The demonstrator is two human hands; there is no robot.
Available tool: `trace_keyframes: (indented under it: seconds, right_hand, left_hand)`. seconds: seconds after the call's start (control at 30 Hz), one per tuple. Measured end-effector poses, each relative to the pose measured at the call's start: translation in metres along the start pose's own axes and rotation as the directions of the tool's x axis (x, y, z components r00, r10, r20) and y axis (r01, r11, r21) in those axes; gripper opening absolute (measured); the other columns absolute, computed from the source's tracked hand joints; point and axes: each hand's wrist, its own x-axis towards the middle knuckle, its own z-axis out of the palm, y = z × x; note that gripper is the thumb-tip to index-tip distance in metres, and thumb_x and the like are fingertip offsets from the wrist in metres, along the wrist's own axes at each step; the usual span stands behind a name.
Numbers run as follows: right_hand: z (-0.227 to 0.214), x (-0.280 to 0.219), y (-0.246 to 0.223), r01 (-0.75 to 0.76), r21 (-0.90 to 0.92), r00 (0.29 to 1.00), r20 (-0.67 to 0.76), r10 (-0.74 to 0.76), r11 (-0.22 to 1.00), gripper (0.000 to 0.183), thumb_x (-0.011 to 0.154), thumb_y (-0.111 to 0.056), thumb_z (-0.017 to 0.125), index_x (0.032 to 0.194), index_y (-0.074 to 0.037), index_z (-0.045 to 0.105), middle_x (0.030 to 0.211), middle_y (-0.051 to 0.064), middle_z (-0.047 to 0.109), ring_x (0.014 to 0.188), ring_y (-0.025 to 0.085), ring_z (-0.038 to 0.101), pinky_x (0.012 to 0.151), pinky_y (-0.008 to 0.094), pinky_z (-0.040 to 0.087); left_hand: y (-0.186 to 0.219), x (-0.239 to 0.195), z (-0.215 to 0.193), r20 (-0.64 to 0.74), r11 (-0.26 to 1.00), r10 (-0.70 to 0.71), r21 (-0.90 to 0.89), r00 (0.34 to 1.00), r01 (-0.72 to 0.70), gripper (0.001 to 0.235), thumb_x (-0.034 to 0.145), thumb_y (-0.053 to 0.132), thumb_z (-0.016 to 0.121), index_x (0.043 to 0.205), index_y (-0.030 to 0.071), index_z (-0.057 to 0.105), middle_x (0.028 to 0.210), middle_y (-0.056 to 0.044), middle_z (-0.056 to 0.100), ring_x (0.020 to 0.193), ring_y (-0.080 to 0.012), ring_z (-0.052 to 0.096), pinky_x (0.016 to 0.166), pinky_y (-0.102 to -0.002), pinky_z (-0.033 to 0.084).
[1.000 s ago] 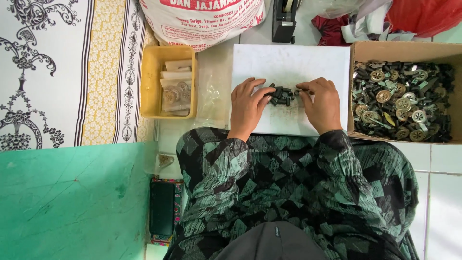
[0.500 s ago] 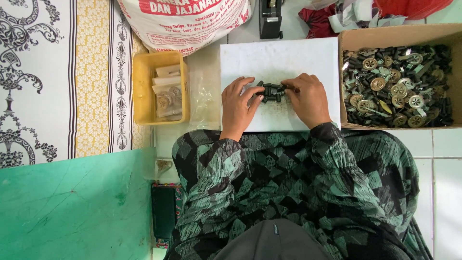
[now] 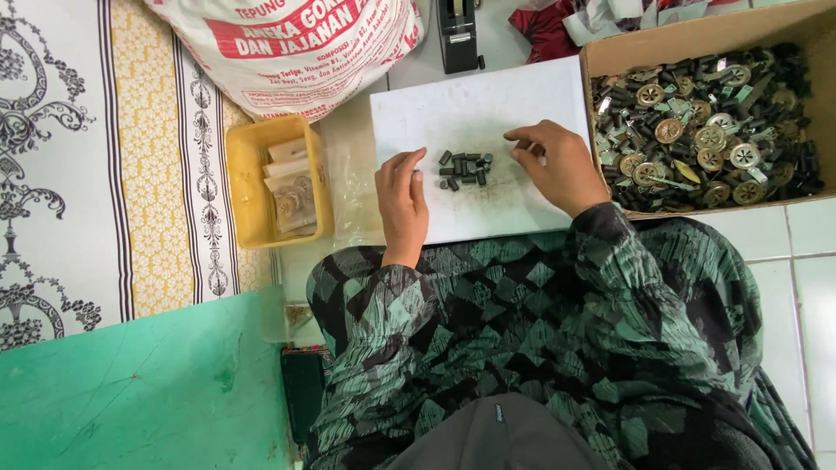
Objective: The person sits on the floor and sorts small black cylindrical parts from a cardboard box filled with mixed hardware. They pick parts from the box, place them on a white sheet, and then transfer them into a clear plastic bag.
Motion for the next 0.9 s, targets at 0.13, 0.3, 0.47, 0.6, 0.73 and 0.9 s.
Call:
trace_keyframes:
  seconds: [0.13,0.3,0.47,0.6,0.73,0.9]
  right_hand:
    - [-0.034,-0.003,0.034,-0.054,0.004,0.996,-0.069,0.054,0.999,0.023,0.100,0.001,0.071,0.123,-0.003,0.074,0.099,0.015,0.071,0.088,0.031,0.069,0.081,0.042,0.057]
    - [-0.076,-0.012,0.051,-0.150,-0.035,0.966,-0.218,0.139,0.988,0.020,0.110,-0.003,0.070,0.129,0.000,0.072,0.113,0.019,0.066,0.087,0.029,0.061,0.080,0.048,0.057]
    - [-0.097,-0.022,0.089,-0.155,-0.040,0.945,-0.299,0.136,0.987,0.022,0.110,0.005,0.065,0.131,0.006,0.069,0.115,0.023,0.067,0.094,0.038,0.064,0.087,0.056,0.061]
    - [-0.104,-0.029,0.114,-0.246,-0.067,0.922,-0.324,0.212,0.967,0.021,0.108,0.004,0.067,0.129,0.002,0.071,0.112,0.022,0.064,0.085,0.036,0.057,0.081,0.059,0.057]
    - [-0.097,-0.029,0.147,-0.369,-0.146,0.896,-0.317,0.310,0.918,0.019,0.106,0.000,0.069,0.124,-0.002,0.073,0.117,0.023,0.065,0.083,0.037,0.063,0.078,0.061,0.058]
    - [-0.089,-0.018,0.147,-0.277,-0.256,0.961,-0.101,0.259,0.926,0.028,0.095,-0.005,0.073,0.124,-0.005,0.074,0.128,0.021,0.065,0.124,0.045,0.053,0.102,0.064,0.045]
  left_hand:
    - [0.000,-0.005,-0.001,-0.024,0.998,-0.055,-0.001,0.998,0.055,0.038,0.109,0.001,0.044,0.140,0.019,0.058,0.126,-0.005,0.052,0.112,-0.0263,0.053,0.094,-0.040,0.050]
    - [0.002,-0.005,0.002,0.011,0.987,-0.148,-0.062,0.989,0.148,0.030,0.102,0.003,0.057,0.129,0.014,0.066,0.122,-0.009,0.058,0.096,-0.0214,0.064,0.090,-0.035,0.058]
    - [0.020,0.006,0.004,0.095,0.982,-0.150,-0.101,0.984,0.159,0.030,0.102,0.005,0.058,0.130,0.011,0.066,0.118,-0.009,0.062,0.098,-0.0219,0.066,0.091,-0.035,0.059]
    - [0.042,0.009,0.006,0.012,0.994,-0.096,-0.051,0.995,0.096,0.028,0.107,0.016,0.056,0.134,0.013,0.061,0.126,-0.009,0.056,0.108,-0.0254,0.061,0.087,-0.038,0.055]
    - [0.087,0.030,0.035,-0.023,0.999,0.042,0.016,0.999,-0.041,0.025,0.109,0.024,0.055,0.132,0.016,0.063,0.130,-0.005,0.060,0.120,-0.0244,0.053,0.096,-0.040,0.050]
    - [0.153,0.058,0.103,0.369,0.947,0.320,-0.108,0.873,-0.302,0.033,0.112,0.028,0.046,0.137,0.012,0.061,0.131,-0.009,0.058,0.123,-0.0279,0.054,0.104,-0.045,0.051]
